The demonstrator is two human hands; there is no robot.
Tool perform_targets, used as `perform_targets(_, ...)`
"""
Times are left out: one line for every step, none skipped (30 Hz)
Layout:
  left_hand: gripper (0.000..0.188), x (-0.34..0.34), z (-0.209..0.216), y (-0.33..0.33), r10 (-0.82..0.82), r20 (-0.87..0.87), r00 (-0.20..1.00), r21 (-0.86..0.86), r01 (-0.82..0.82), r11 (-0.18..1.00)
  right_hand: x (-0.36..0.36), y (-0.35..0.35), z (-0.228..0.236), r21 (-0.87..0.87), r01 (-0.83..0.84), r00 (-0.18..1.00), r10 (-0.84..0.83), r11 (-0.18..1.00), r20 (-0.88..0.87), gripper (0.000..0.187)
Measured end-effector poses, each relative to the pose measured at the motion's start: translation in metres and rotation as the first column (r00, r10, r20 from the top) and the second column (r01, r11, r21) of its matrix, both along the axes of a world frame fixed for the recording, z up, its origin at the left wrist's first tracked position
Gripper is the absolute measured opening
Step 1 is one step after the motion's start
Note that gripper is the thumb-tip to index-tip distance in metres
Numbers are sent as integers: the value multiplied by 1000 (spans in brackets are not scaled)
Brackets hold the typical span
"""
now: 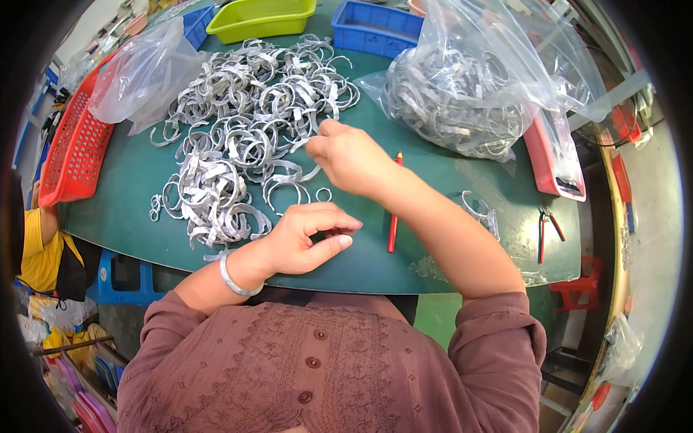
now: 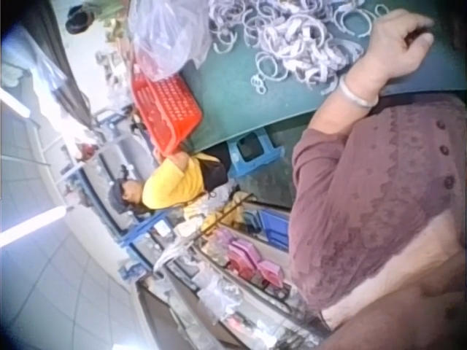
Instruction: The person assembles metal bracelets by hand. They pick up individual metal bands from a large pile on a table, slide a small metal ring onto one end of the band, and then press the ring into place to secure it.
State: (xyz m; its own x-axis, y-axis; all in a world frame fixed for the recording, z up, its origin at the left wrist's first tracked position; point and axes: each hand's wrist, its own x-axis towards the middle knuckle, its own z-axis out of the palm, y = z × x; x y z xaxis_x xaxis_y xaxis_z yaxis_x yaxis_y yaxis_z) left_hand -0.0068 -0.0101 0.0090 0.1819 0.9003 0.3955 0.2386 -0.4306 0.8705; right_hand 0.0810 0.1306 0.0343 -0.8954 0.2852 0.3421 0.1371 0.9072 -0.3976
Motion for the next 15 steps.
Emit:
perform_targets(18,0,0,0,-4,-13,1000,-15,4,1000,-2,-3,-5,-24,10,999,-11,1000,-51,8)
perform_targets(18,0,0,1,-1,-9,1000,5,1,1000,-5,-4,-9,-48,18,995,-23,999,-101,9)
perform_targets(18,0,-2,2,4,-5,1000,24,-4,1000,-5,-6,-12,-75,24,988,-35,997,-150,10)
perform_targets(18,0,-4,2,9,0,1000,42,-9,999,-5,-6,-14,-93,25,987,-40,995,-155,14)
perform_targets(18,0,-4,2,7,-3,1000,39,-7,999,-6,-7,-16,-94,16,986,-31,995,-162,15)
perform_targets(18,0,-3,2,6,-6,1000,37,-6,999,-6,-7,-17,-93,5,985,-21,996,-170,16)
perform_targets(18,0,-2,1,4,-9,1000,36,-4,999,-6,-7,-17,-92,-4,984,-12,996,-177,16)
perform_targets(17,0,-2,2,3,-12,1000,33,-2,999,-6,-6,-14,-74,0,991,-10,997,-134,17)
perform_targets(17,0,-2,2,2,-14,1000,31,-1,1000,-6,-7,-10,-55,3,996,-8,998,-91,18)
perform_targets(17,0,-3,1,0,-15,1000,28,0,1000,-6,-7,-7,-37,6,999,-8,999,-47,18)
perform_targets(17,0,-3,1,2,-15,1000,24,-1,1000,-7,-7,-6,-8,4,1000,-4,1000,-5,19)
perform_targets(17,-1,-3,1,2,-15,1000,21,-2,1000,-9,-8,-5,22,2,999,-3,1000,36,19)
perform_targets(17,-1,-2,1,3,-16,1000,18,-2,1000,-11,-8,-5,52,-2,997,-2,999,77,19)
perform_targets(17,-1,-3,2,4,-16,1000,25,-4,1000,-11,-8,-4,76,-6,996,-1,997,85,18)
perform_targets(17,-1,-3,2,7,-17,1000,31,-7,999,-12,-8,-4,100,-10,996,1,995,93,17)
